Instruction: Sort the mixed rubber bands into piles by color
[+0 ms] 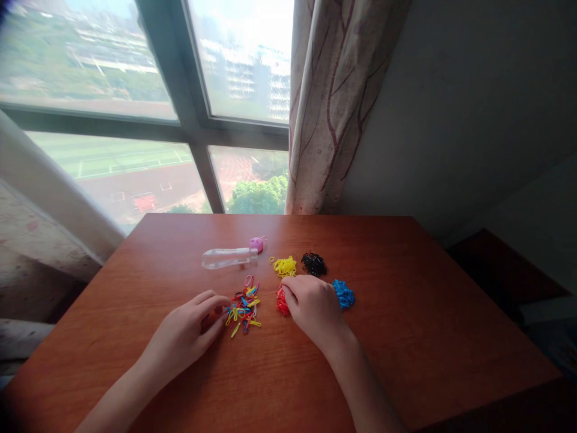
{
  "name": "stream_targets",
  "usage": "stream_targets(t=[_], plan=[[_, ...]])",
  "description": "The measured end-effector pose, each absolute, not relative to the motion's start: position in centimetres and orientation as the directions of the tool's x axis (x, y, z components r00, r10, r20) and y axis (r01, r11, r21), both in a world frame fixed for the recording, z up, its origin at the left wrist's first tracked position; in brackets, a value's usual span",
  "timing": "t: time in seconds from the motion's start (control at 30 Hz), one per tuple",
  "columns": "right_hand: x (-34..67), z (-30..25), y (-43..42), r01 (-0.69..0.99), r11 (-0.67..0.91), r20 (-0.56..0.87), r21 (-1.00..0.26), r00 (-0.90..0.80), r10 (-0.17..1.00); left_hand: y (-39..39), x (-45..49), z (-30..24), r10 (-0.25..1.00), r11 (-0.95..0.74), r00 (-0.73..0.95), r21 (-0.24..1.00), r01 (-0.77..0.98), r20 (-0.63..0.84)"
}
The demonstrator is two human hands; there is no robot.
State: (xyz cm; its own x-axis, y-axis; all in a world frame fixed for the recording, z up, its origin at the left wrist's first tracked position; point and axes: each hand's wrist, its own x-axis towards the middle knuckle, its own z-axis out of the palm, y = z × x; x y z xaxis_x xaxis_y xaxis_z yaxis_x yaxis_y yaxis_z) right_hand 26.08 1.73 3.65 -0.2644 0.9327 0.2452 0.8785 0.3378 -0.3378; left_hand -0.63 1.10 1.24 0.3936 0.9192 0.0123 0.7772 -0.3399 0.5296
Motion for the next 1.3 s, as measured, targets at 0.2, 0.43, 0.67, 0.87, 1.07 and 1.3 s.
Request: stream_targets(t=[0.2, 0.43, 0.67, 0.87, 1.07, 1.3], plan=[[22.7, 1.0, -1.6, 0.773, 0.369, 0.282, -0.516, -0.253, 0.925, 1.1, -0.6, 1.1, 0.930, -0.315, 0.368, 0.523, 0.792, 0.004], [21.2, -1.1, -3.7, 0.715, 0.356, 0.308, -0.602, -0.204, 0.929, 1.3, -0.7, 0.8, 0.943, -0.288, 0.333, 0.471, 0.834, -0.013], [20.8, -2.1, -4.1, 0.712, 0.349, 0.282, -0.610, -0.216, 0.935, 1.4, -0.9, 0.9, 0.940, -0.283, 0.339, 0.456, 0.844, -0.044], [20.8, -2.3, -4.1, 0.695, 0.335, 0.270, -0.636, -0.206, 0.940, 1.6, -0.8, 0.7, 0.940, -0.294, 0.341, 0.464, 0.836, -0.018], [20.8, -2.2, -4.0, 0.687, 0.335, 0.270, -0.645, -0.206, 0.941, 1.4, -0.5, 0.9, 0.936, -0.328, 0.347, 0.486, 0.810, 0.053], [20.8, -2.2, -4.1, 0.707, 0.334, 0.264, -0.624, -0.212, 0.941, 1.0, 0.0, 0.8, 0.894, -0.427, 0.430, 0.526, 0.735, 0.125]])
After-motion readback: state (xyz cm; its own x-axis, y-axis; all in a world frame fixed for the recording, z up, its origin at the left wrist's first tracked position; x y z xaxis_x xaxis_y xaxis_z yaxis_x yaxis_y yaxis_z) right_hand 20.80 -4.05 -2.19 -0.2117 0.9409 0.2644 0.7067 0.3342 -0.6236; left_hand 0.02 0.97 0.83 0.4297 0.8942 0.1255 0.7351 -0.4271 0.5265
